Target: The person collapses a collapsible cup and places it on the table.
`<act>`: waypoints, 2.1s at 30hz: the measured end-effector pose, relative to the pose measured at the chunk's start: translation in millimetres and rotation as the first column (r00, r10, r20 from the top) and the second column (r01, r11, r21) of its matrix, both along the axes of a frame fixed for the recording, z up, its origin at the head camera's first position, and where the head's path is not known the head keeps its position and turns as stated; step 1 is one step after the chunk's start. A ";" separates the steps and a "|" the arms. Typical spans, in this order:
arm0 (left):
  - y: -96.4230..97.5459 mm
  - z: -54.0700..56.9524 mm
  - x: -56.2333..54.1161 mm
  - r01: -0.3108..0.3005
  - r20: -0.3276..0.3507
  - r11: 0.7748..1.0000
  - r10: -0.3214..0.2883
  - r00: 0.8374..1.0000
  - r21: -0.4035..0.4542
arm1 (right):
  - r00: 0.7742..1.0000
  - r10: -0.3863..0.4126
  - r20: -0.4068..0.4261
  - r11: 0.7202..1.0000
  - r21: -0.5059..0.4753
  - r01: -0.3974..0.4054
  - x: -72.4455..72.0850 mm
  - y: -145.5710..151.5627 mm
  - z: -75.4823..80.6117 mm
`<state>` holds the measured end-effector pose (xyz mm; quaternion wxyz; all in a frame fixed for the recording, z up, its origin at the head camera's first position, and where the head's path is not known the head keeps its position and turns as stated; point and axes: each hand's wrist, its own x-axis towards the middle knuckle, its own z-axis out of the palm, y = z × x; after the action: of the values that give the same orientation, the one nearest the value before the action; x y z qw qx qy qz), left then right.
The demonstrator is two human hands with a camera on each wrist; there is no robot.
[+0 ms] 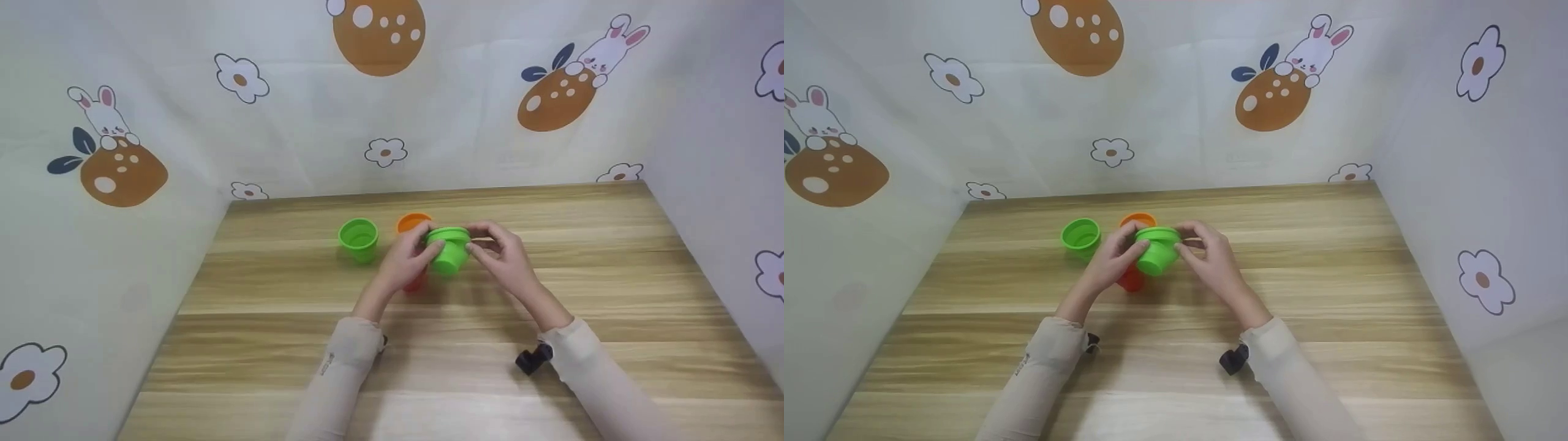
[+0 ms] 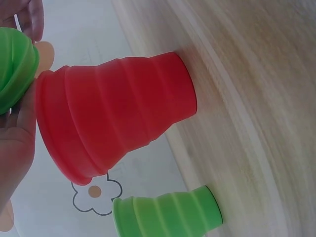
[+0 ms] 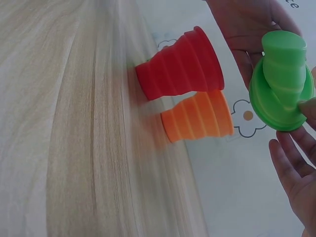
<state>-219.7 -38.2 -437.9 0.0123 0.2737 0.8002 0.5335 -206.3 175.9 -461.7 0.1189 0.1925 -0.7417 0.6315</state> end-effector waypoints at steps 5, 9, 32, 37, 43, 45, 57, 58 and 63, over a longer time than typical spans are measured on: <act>0.4 -0.2 -1.1 -0.028 -0.039 0.998 0.026 0.999 -0.053 | 0.998 0.007 -0.061 1.000 0.023 -0.006 0.2 0.0 -0.1; 0.0 0.7 -0.4 -0.028 -0.045 0.997 0.025 0.999 -0.075 | 0.996 0.006 -0.089 0.999 0.032 -0.004 0.9 0.8 -0.1; 2.8 -1.7 1.9 -0.014 0.031 0.999 0.013 0.999 0.029 | 0.998 0.058 -0.004 0.997 0.047 -0.058 3.9 1.3 -3.7; 2.6 -1.8 1.6 -0.024 0.028 0.999 0.023 0.999 0.042 | 0.998 0.015 -0.055 0.997 0.076 -0.011 4.8 -1.4 -2.5; 2.2 -2.1 0.6 0.014 0.057 0.991 -0.022 0.998 0.129 | 1.000 -0.020 -0.024 0.998 0.065 0.021 5.0 -3.2 -0.6; 1.8 -1.8 0.3 0.024 0.076 0.988 -0.036 0.996 0.150 | 1.000 -0.017 0.007 0.999 0.047 0.016 4.8 -3.1 0.0; 2.8 2.4 0.9 -0.028 0.085 0.997 0.034 0.996 -0.074 | 0.996 0.084 0.022 0.994 0.067 -0.086 5.4 -4.7 0.5; 2.7 2.7 1.0 -0.030 0.092 0.998 0.035 0.995 -0.058 | 0.996 0.085 0.024 0.995 0.053 -0.086 5.2 -4.4 0.2; 2.1 1.6 0.2 -0.040 0.154 0.996 0.027 0.988 0.082 | 0.987 0.150 0.059 0.989 -0.013 -0.149 3.7 -1.2 -0.7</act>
<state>-219.5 -36.1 -436.2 0.0529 0.2188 0.7779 0.5867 -202.7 174.7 -462.3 0.0500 0.2281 -0.7256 0.6473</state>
